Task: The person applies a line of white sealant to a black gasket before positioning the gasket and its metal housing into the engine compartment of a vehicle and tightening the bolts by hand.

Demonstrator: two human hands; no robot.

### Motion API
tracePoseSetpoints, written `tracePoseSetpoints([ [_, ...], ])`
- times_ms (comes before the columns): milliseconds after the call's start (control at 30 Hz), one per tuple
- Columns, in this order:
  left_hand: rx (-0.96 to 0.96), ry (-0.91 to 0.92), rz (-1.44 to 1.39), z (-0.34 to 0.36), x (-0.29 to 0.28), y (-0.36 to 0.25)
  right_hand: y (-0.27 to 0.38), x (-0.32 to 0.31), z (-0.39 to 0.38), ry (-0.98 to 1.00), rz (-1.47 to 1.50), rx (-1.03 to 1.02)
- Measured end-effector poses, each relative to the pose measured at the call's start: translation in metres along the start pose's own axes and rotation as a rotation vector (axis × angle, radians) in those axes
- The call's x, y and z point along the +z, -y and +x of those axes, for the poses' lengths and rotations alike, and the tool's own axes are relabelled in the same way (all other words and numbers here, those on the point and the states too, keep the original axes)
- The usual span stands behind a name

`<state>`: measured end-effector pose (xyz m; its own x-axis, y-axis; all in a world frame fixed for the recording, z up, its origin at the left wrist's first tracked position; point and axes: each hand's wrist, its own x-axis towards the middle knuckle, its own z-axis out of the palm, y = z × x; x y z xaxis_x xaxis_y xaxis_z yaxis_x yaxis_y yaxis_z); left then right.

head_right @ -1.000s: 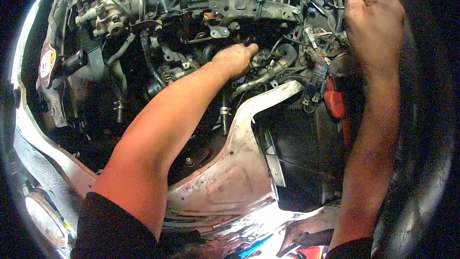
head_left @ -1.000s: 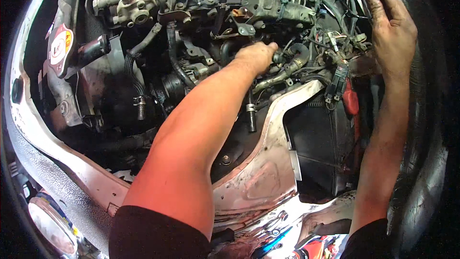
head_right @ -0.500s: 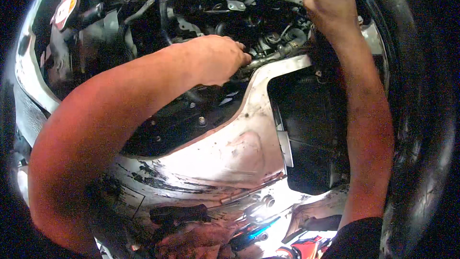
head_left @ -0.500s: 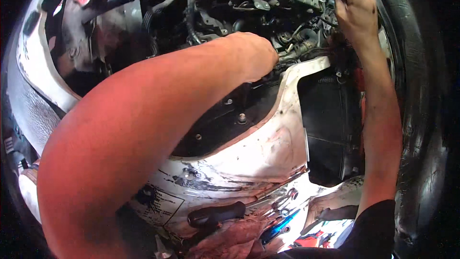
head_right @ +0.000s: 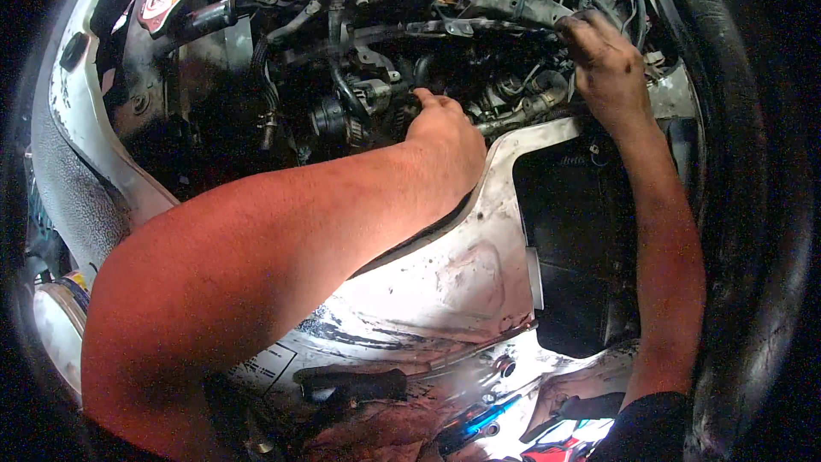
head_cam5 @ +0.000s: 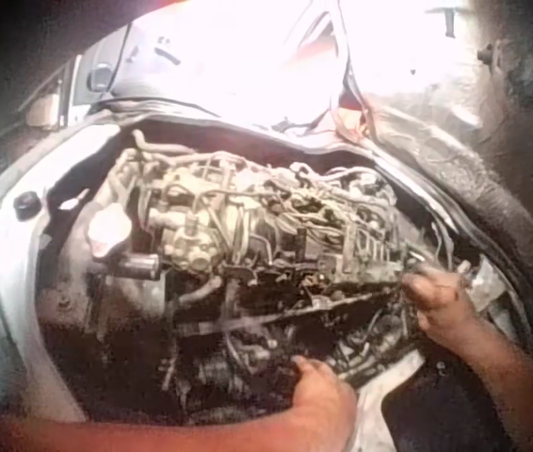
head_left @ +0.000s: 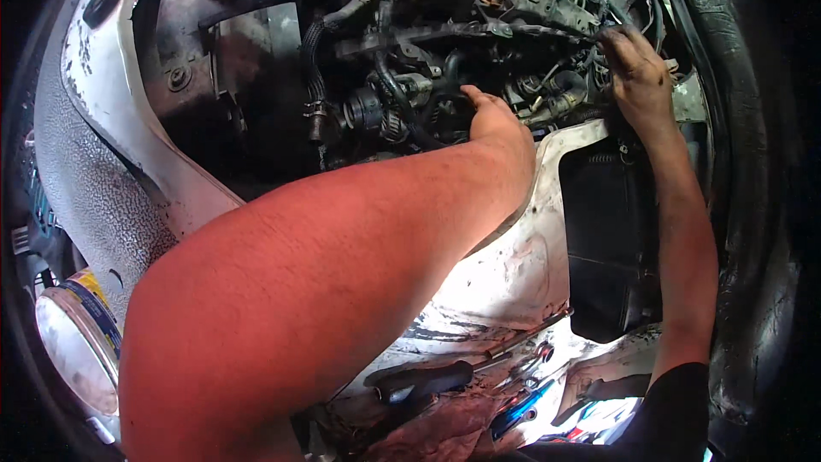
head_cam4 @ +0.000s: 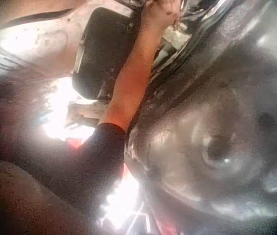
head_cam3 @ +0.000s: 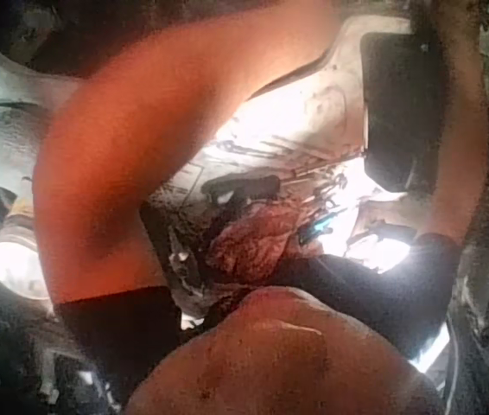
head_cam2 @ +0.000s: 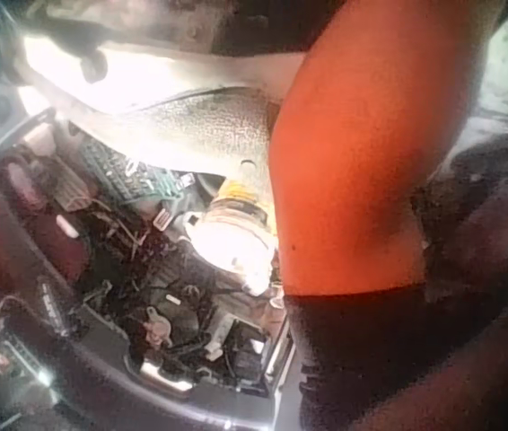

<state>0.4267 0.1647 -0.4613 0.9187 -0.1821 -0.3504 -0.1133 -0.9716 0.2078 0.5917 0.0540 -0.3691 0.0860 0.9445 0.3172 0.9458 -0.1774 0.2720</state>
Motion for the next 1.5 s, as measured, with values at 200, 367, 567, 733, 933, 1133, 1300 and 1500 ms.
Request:
tracePoseSetpoints([
  [200, -0.003, 0.001, 0.009, 0.004, 0.001, -0.004, 0.0, 0.007, -0.003, 0.118, -0.2, -0.111],
  [367, -0.091, -0.05, -0.103, 0.012, 0.011, -0.005, 0.005, 0.006, 0.012, 0.17, -0.247, -0.147],
  [567, 0.022, -0.009, 0.15, 0.002, 0.004, -0.005, -0.002, 0.0, 0.036, 0.075, -0.235, -0.165],
  [733, 0.027, -0.006, 0.144, 0.0, 0.002, -0.003, 0.006, -0.017, 0.055, 0.08, -0.082, -0.101],
  [933, -0.003, -0.024, 0.129, 0.004, 0.006, -0.003, -0.003, -0.007, 0.048, 0.11, -0.019, -0.106],
  [1133, 0.0, -0.032, 0.089, 0.006, 0.006, -0.004, -0.01, 0.01, 0.03, 0.149, 0.055, -0.107],
  [1300, -0.049, -0.085, 0.045, 0.008, 0.011, -0.006, -0.02, 0.013, 0.024, 0.32, 0.022, -0.073],
  [1500, -0.038, -0.045, 0.055, 0.009, 0.011, -0.006, -0.028, 0.031, 0.019, 0.441, -0.091, -0.063],
])
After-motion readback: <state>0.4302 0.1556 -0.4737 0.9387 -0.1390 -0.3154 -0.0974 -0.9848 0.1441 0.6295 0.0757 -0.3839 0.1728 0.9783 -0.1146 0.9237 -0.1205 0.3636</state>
